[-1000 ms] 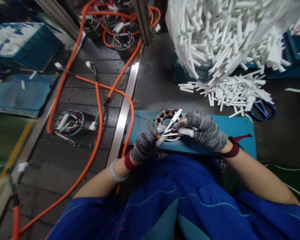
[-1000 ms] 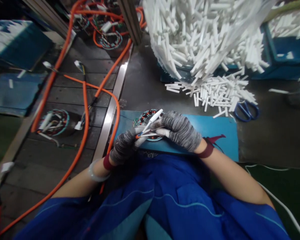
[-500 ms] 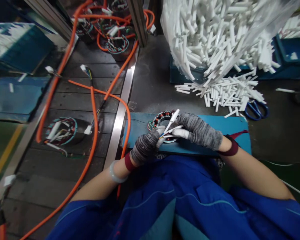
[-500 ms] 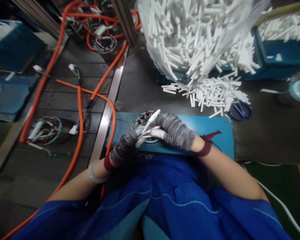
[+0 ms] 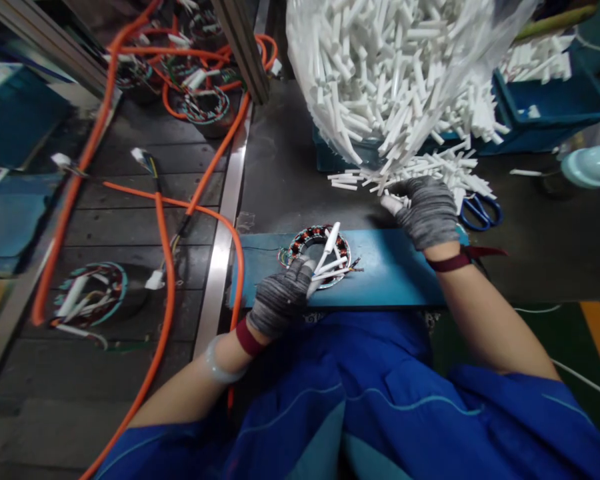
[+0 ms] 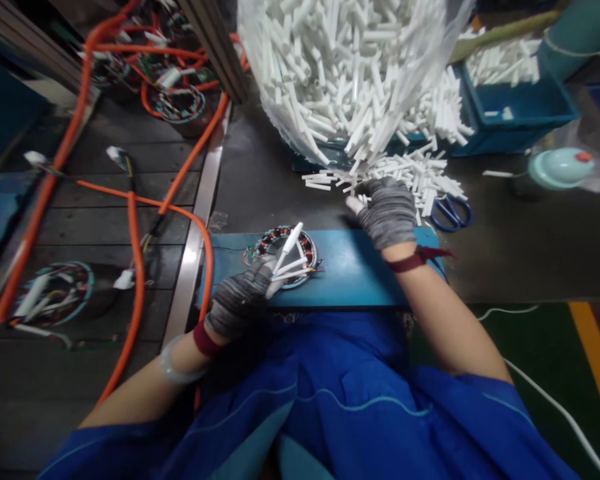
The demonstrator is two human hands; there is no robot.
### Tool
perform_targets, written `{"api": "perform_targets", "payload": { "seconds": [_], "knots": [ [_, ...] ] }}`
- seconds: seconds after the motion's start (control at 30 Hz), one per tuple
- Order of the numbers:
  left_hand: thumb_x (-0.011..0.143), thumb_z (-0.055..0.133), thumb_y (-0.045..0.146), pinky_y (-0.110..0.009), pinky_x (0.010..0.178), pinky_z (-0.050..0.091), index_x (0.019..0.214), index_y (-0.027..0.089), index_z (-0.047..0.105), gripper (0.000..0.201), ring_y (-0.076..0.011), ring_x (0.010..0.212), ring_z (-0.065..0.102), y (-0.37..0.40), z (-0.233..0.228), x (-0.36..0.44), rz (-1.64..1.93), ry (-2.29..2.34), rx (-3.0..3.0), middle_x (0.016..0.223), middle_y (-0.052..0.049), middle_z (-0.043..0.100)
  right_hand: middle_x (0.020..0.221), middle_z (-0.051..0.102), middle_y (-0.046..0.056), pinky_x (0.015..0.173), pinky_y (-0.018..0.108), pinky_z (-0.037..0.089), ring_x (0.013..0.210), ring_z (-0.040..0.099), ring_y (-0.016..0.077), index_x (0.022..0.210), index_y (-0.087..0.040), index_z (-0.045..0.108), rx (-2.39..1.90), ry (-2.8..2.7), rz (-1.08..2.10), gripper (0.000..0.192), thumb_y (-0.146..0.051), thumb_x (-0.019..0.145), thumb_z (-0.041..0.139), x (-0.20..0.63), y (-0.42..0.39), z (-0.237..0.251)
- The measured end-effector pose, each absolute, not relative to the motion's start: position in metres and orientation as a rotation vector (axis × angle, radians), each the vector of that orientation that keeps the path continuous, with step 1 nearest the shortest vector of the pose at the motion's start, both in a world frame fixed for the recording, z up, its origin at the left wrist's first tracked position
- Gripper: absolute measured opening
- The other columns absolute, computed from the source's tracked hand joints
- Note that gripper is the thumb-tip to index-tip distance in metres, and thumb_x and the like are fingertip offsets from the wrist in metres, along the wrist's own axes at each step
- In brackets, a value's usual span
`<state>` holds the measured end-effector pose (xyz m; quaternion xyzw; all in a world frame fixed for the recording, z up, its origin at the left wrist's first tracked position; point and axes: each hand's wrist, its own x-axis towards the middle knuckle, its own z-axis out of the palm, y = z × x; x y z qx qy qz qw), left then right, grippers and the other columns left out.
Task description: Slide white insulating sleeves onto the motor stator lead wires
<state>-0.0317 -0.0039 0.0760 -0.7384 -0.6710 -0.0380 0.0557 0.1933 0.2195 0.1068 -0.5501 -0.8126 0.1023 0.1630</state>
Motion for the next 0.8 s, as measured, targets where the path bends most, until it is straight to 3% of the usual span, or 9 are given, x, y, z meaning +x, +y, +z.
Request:
{"api": "perform_targets", "payload": {
  "seconds": [0.17, 0.3, 0.4, 0.47, 0.57, 0.67, 0.8],
  "knots": [
    [0.103, 0.049, 0.022, -0.033, 0.053, 0.046, 0.121, 0.007, 0.073, 0.034, -0.0272, 0.065, 0.073, 0.001, 0.087, -0.017, 0.169, -2.085, -2.203, 0.101, -0.023, 0.079, 0.119, 0.076, 0.018, 0.103, 0.055, 0.049, 0.115, 0.066, 0.0403, 0.110, -0.016, 0.079, -1.789, -2.195, 0.289, 0.047, -0.056, 0.088, 0.068, 0.171, 0.270, 0.076],
    [0.107, 0.043, 0.029, -0.033, 0.052, 0.043, 0.115, 0.007, 0.073, 0.038, -0.0272, 0.064, 0.071, -0.003, 0.091, -0.017, 0.161, -2.162, -2.137, 0.087, -0.019, 0.077, 0.108, 0.077, 0.016, 0.099, 0.051, 0.053, 0.107, 0.068, 0.0357, 0.103, -0.016, 0.076, -1.704, -2.072, 0.392, 0.044, -0.057, 0.089, 0.066, 0.170, 0.261, 0.078],
    [0.107, 0.047, 0.035, -0.032, 0.052, 0.042, 0.112, 0.009, 0.074, 0.038, -0.0262, 0.063, 0.071, -0.009, 0.085, -0.022, 0.049, -2.190, -2.090, 0.088, -0.017, 0.077, 0.105, 0.077, 0.012, 0.097, 0.049, 0.055, 0.099, 0.070, 0.0300, 0.104, -0.022, 0.070, -1.420, -1.981, 0.497, 0.039, -0.057, 0.089, 0.068, 0.193, 0.219, 0.087],
    [0.106, 0.050, 0.050, -0.032, 0.054, 0.044, 0.110, 0.011, 0.075, 0.046, -0.0256, 0.065, 0.072, -0.012, 0.078, -0.025, -0.131, -2.154, -2.067, 0.087, -0.016, 0.078, 0.101, 0.077, 0.008, 0.089, 0.045, 0.057, 0.091, 0.072, 0.0262, 0.104, -0.024, 0.067, -1.243, -1.945, 0.806, 0.037, -0.058, 0.089, 0.069, 0.209, 0.190, 0.091],
    [0.103, 0.050, 0.064, -0.033, 0.058, 0.047, 0.108, 0.015, 0.075, 0.056, -0.0253, 0.067, 0.072, -0.016, 0.071, -0.029, -0.416, -2.075, -2.024, 0.082, -0.012, 0.077, 0.098, 0.079, 0.006, 0.087, 0.044, 0.058, 0.092, 0.074, 0.0269, 0.103, -0.025, 0.072, -1.215, -2.091, 0.975, 0.034, -0.056, 0.089, 0.072, 0.221, 0.165, 0.086],
    [0.107, 0.049, 0.053, -0.033, 0.064, 0.051, 0.109, 0.016, 0.075, 0.045, -0.0254, 0.076, 0.075, -0.018, 0.068, -0.032, -0.593, -1.902, -2.031, 0.090, -0.012, 0.079, 0.101, 0.081, 0.008, 0.092, 0.047, 0.059, 0.096, 0.076, 0.0295, 0.105, -0.024, 0.077, -1.277, -2.202, 0.995, 0.031, -0.050, 0.089, 0.073, 0.213, 0.170, 0.075],
    [0.107, 0.052, 0.037, -0.034, 0.069, 0.055, 0.115, 0.017, 0.074, 0.031, -0.0263, 0.082, 0.077, -0.018, 0.069, -0.034, -0.648, -1.890, -2.065, 0.098, -0.013, 0.080, 0.119, 0.079, 0.009, 0.102, 0.049, 0.057, 0.109, 0.073, 0.0281, 0.125, -0.024, 0.074, -1.177, -2.131, 0.914, 0.038, -0.047, 0.095, 0.067, 0.199, 0.200, 0.072]
  ]
}}
